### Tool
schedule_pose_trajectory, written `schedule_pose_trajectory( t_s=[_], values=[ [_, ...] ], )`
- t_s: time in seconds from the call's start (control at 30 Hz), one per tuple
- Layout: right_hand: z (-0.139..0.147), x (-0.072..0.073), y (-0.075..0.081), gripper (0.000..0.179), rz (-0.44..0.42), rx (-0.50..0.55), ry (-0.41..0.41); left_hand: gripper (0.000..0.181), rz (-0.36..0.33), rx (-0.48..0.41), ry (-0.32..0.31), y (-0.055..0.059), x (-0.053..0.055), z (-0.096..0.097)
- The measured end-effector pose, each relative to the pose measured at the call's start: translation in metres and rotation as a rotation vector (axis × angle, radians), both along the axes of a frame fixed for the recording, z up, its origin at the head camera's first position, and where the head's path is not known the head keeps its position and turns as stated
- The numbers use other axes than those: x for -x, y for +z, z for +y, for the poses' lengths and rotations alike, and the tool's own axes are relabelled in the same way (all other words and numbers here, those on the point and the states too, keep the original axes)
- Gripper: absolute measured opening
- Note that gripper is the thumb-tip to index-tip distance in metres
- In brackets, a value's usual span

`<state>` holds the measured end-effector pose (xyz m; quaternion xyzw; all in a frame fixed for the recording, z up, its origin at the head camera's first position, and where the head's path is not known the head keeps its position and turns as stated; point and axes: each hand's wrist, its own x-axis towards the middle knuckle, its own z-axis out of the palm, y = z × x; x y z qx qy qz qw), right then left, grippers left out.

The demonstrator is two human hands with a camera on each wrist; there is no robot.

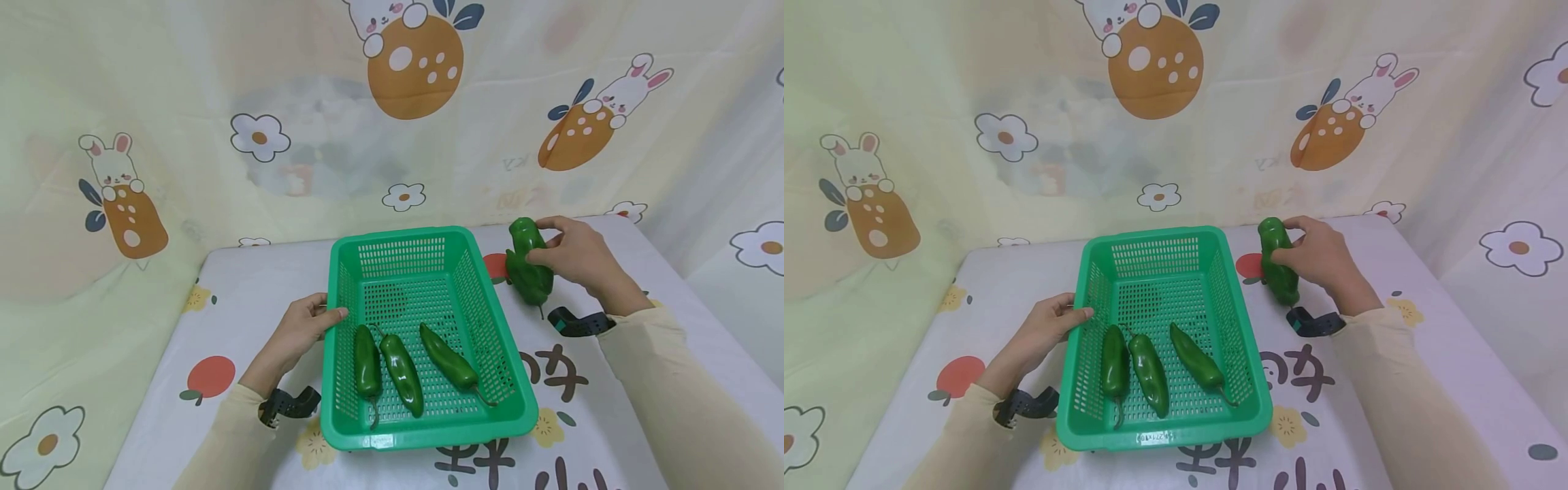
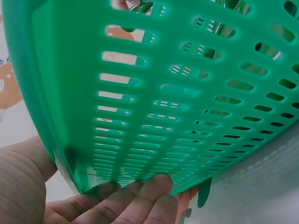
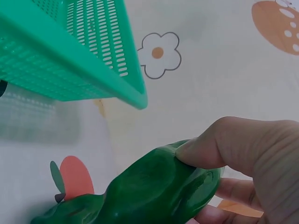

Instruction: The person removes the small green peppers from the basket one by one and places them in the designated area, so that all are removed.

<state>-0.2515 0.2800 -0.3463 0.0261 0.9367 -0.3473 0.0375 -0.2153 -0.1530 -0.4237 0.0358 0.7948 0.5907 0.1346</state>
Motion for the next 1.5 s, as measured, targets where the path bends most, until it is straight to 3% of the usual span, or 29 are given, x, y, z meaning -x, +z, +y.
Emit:
schedule_pose_trajectory(
  t_s=[0.9,1.5],
  values=[
    [0.024,0.007,-0.017,0.069,0.016,0.021,-0.082,0.041,0.005,0.003,0.0,0.001,0.0,-0.001],
    [0.035,0.011,-0.032,0.071,-0.018,-0.004,-0.12,0.04,0.002,-0.004,0.001,0.0,0.0,0.0]
  ],
)
